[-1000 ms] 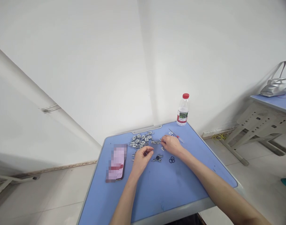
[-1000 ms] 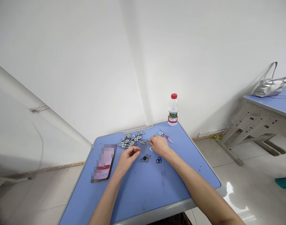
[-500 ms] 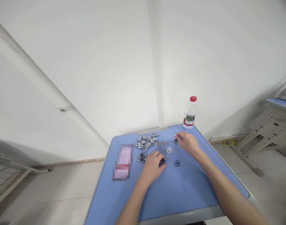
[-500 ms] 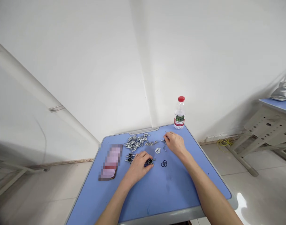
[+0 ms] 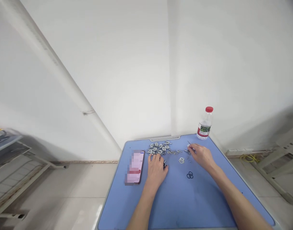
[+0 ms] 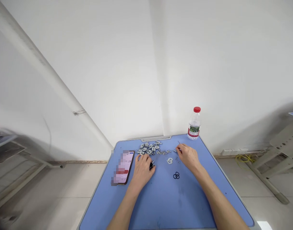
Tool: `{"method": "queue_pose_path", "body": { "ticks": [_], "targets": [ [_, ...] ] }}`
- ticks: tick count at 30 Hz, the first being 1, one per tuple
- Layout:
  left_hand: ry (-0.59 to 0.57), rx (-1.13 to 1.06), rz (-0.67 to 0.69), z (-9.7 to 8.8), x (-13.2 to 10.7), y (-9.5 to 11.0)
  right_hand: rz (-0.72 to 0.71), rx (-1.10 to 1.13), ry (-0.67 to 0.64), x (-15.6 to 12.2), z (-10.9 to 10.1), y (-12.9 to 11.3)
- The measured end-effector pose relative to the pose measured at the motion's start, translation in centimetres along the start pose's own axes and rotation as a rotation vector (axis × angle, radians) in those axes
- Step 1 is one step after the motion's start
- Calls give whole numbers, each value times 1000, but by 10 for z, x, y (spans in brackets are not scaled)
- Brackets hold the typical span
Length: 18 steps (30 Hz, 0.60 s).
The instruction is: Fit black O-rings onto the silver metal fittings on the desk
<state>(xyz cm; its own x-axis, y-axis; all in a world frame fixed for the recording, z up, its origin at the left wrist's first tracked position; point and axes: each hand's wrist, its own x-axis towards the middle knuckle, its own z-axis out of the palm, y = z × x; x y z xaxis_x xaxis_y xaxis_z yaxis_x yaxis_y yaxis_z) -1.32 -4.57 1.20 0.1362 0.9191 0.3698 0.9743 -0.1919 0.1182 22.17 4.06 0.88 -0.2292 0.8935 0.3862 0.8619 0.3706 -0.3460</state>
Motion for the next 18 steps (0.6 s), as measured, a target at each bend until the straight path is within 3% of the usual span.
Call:
{"method": "queue_pose_path", "body": {
  "ticks": [18],
  "targets": [
    [-35,-24,-45,0,2,-12,-11,-20,-31,-1,-3,-1]
  ]
}}
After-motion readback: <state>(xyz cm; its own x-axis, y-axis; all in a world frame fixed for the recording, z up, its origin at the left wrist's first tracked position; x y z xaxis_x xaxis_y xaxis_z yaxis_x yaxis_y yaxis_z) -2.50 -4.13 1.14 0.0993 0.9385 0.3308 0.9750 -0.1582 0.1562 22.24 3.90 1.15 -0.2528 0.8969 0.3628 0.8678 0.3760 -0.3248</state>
